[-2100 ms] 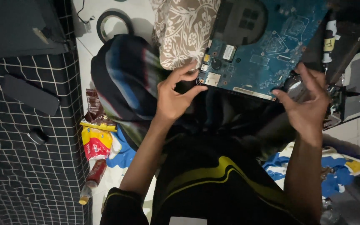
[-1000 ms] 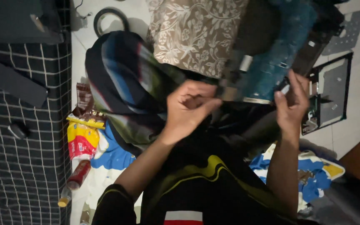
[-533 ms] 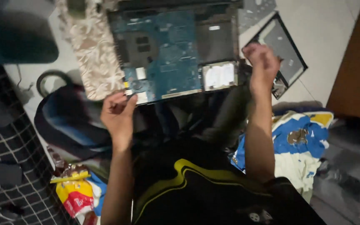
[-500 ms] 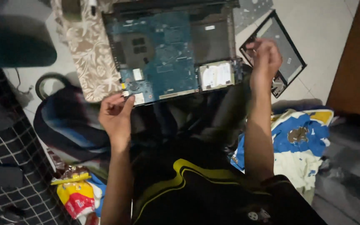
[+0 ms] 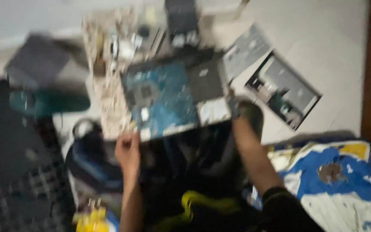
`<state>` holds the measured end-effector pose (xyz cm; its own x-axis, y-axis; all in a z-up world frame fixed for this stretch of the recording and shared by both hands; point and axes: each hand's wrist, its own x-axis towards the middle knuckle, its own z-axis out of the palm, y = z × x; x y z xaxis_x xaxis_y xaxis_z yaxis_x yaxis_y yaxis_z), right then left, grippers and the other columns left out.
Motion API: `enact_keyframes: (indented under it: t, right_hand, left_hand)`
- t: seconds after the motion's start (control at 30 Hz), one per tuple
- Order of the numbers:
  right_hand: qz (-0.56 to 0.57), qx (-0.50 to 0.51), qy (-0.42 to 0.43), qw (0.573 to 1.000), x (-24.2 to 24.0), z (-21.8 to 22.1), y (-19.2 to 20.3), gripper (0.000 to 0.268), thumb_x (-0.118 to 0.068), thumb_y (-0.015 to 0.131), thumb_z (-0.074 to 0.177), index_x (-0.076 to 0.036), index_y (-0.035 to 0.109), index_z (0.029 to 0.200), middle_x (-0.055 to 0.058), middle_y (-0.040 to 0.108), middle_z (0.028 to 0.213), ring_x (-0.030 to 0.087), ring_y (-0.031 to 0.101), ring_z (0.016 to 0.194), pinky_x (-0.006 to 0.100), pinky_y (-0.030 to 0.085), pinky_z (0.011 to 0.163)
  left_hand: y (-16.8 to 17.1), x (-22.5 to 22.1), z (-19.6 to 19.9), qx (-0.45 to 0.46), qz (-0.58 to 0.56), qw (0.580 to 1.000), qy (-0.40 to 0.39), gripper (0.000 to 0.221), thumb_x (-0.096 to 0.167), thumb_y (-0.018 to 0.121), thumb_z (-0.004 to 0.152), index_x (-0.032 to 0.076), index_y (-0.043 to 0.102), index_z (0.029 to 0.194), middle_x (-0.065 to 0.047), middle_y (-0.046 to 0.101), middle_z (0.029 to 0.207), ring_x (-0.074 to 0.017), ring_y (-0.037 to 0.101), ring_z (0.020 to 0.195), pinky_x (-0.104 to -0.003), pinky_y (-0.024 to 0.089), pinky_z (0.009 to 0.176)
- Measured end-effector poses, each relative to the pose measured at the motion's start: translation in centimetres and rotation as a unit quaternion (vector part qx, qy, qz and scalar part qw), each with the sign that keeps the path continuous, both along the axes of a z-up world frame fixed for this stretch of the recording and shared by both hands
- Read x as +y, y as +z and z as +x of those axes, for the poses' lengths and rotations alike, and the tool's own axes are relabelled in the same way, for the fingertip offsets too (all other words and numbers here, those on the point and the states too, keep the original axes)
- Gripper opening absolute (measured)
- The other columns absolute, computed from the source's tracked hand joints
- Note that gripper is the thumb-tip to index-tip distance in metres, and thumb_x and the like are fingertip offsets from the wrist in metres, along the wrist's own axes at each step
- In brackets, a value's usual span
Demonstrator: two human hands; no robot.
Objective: The person is disassembling a laptop, specifically removing the cooling fan and cleaning the internal components with a brush.
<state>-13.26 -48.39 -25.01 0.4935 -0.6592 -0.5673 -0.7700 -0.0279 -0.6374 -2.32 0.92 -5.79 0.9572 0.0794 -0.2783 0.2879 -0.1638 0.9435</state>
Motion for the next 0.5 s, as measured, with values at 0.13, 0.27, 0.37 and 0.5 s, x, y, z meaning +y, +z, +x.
enact_keyframes:
  t: [0.13, 0.27, 0.37, 0.5]
  right_hand:
    - [-0.012, -0.017, -0.019, 1.0, 0.4, 3.9, -1.2, 0.072, -0.064, 0.014, 0.102, -0.016, 0.048, 0.141, 0.023, 0.066, 0.097, 0.037, 0.062, 0.093, 0.051, 0.045, 0.078]
    - [0.025, -0.201, -0.098, 0.974, -3.7, 3.3, -16.8, 0.045, -0.06, 0.039, 0.108, -0.023, 0.059, 0.091, 0.001, 0.06, 0.081, 0.016, 0.058, 0.081, 0.037, 0.046, 0.08]
    - [-0.329, -0.191, 0.157, 0.911, -3.7, 2.5, -17.5, 0.085, -0.012, 0.073, 0.087, -0.014, 0.032, 0.162, 0.012, 0.05, 0.141, 0.03, 0.057, 0.127, 0.042, 0.054, 0.094]
    - [-0.43, -0.189, 0.174, 0.865, -1.9, 0.7, -12.4, 0.101, -0.018, 0.077, 0.081, -0.002, 0.022, 0.165, 0.024, 0.052, 0.148, 0.041, 0.05, 0.13, 0.045, 0.038, 0.114]
  left_hand:
    - [-2.4, 0.4, 0.7, -0.041, 0.082, 0.994, -0.056, 0.021, 0.021, 0.076, 0.095, 0.016, 0.061, 0.082, 0.001, 0.064, 0.084, -0.0117, 0.057, 0.084, -0.027, 0.044, 0.086]
    - [-5.0, -0.9, 0.8, -0.09, 0.03, 0.994, 0.048, 0.032, 0.017, 0.081, 0.092, 0.014, 0.056, 0.074, 0.0, 0.068, 0.085, -0.0068, 0.059, 0.082, -0.022, 0.047, 0.082]
    - [-4.8, -5.0, 6.5, -0.16, 0.033, 0.986, 0.01, 0.025, 0.019, 0.079, 0.092, 0.014, 0.057, 0.08, -0.002, 0.068, 0.091, -0.0106, 0.06, 0.087, -0.025, 0.047, 0.084]
    - [-2.5, -10.1, 13.6, -0.254, 0.053, 0.965, -0.038, 0.019, 0.022, 0.076, 0.09, 0.015, 0.059, 0.09, -0.005, 0.067, 0.1, -0.0164, 0.06, 0.094, -0.031, 0.048, 0.088]
